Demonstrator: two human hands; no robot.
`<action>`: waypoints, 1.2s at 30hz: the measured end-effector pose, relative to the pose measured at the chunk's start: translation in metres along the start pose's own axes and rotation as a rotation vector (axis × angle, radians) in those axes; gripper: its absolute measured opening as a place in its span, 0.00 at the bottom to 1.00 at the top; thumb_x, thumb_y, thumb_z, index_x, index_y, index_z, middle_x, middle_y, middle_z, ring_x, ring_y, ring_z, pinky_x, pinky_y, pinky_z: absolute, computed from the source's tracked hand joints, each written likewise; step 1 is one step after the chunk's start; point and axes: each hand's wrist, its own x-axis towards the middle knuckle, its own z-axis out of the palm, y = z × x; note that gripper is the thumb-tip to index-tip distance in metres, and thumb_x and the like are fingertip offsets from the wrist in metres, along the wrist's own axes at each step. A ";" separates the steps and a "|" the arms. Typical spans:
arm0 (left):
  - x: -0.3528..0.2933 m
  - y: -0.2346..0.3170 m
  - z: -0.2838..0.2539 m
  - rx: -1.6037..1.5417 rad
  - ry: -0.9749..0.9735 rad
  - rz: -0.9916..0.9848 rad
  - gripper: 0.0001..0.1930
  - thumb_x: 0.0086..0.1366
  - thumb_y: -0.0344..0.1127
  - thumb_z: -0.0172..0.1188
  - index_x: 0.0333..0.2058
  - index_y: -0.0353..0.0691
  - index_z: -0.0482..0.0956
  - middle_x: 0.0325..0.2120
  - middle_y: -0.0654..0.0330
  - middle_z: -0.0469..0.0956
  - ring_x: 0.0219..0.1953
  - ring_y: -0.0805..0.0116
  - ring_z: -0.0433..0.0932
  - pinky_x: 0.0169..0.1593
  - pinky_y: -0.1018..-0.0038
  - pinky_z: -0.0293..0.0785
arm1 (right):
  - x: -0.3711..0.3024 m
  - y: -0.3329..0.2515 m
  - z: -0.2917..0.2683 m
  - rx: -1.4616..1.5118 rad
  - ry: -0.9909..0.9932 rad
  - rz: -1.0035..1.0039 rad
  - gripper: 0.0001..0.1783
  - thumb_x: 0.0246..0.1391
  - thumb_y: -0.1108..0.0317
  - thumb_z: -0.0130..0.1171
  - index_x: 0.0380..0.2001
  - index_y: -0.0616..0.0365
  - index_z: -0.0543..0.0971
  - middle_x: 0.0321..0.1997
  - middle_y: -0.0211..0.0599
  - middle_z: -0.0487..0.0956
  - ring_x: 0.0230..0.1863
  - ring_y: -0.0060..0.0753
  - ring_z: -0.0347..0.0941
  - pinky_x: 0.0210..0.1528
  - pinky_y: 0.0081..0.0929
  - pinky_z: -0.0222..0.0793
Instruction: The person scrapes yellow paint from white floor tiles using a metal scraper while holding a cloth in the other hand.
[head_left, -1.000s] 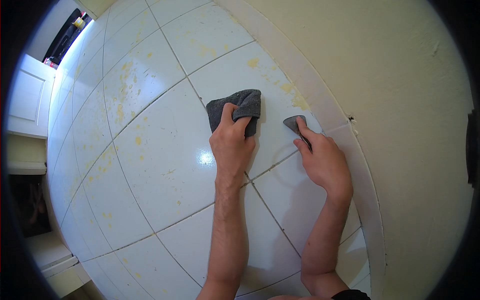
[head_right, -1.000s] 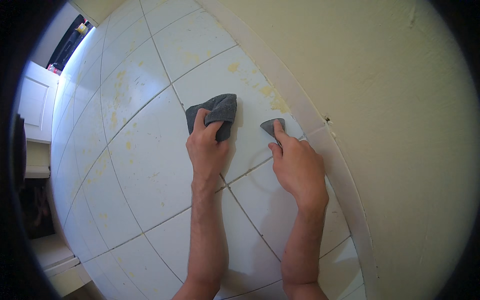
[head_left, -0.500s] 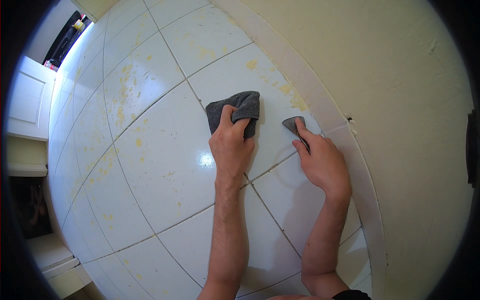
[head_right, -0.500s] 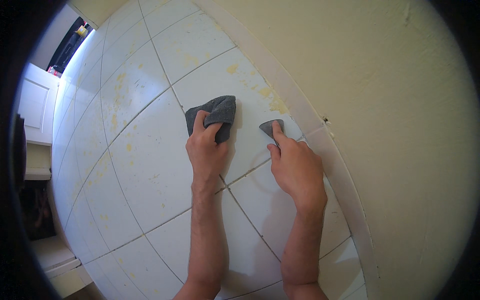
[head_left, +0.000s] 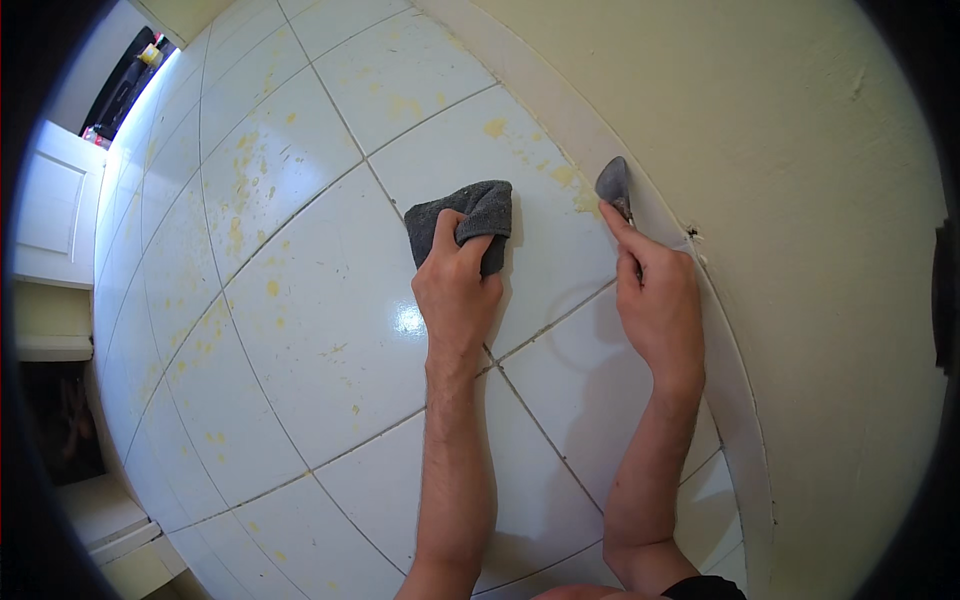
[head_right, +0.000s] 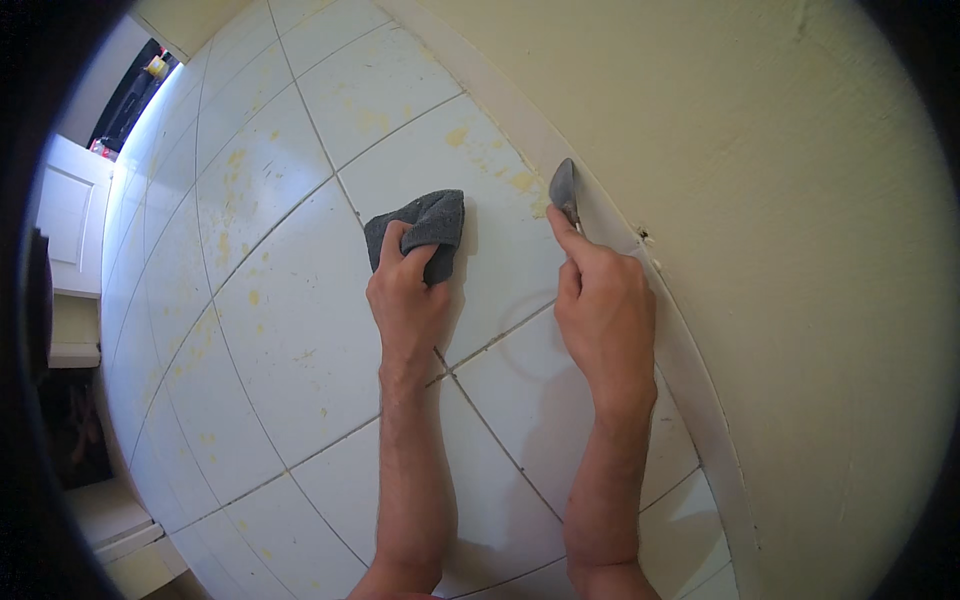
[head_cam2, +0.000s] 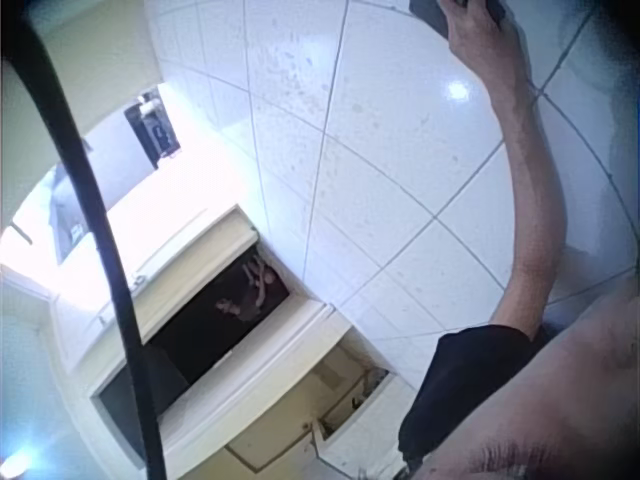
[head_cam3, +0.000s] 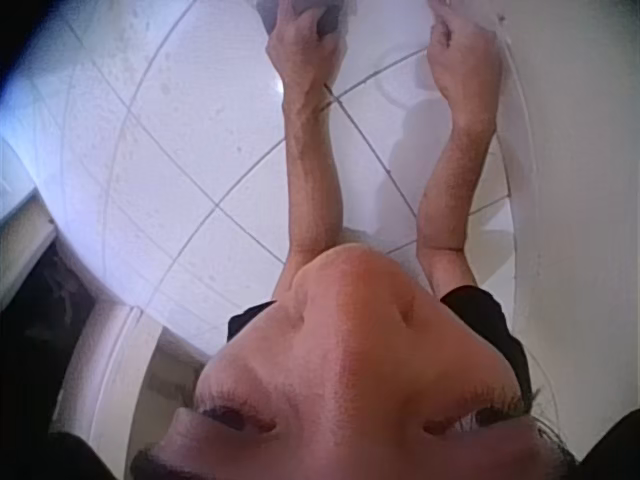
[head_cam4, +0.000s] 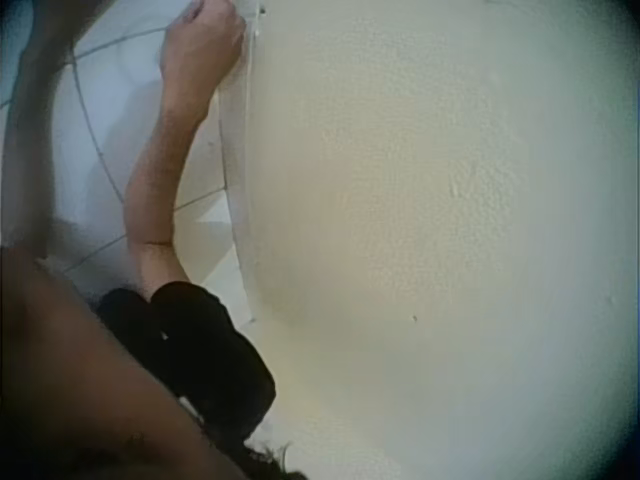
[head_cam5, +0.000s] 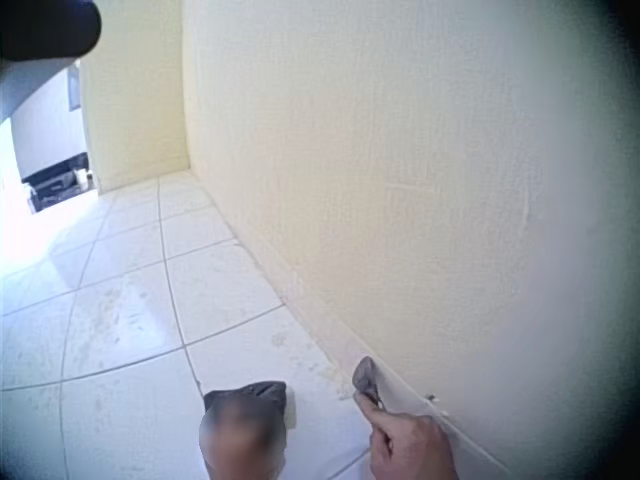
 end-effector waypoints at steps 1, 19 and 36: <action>0.000 0.000 -0.001 0.000 0.000 0.000 0.19 0.43 0.17 0.64 0.37 0.41 0.86 0.46 0.60 0.77 0.37 0.56 0.82 0.37 0.63 0.80 | 0.000 0.000 -0.002 0.000 0.000 0.000 0.24 0.60 0.75 0.53 0.58 0.43 0.82 0.28 0.54 0.77 0.28 0.54 0.75 0.35 0.46 0.69; 0.000 -0.001 0.000 -0.003 0.005 0.002 0.19 0.43 0.18 0.64 0.36 0.41 0.86 0.45 0.59 0.78 0.36 0.54 0.82 0.36 0.62 0.79 | -0.004 0.008 0.005 0.007 -0.017 -0.021 0.24 0.62 0.76 0.56 0.58 0.42 0.83 0.30 0.48 0.79 0.30 0.53 0.75 0.36 0.46 0.70; 0.000 -0.001 0.000 -0.002 0.026 0.021 0.19 0.44 0.18 0.64 0.37 0.42 0.86 0.45 0.60 0.77 0.36 0.55 0.81 0.36 0.62 0.79 | -0.006 -0.004 0.005 -0.043 -0.088 -0.042 0.24 0.59 0.73 0.53 0.57 0.44 0.84 0.32 0.42 0.80 0.33 0.50 0.77 0.39 0.44 0.73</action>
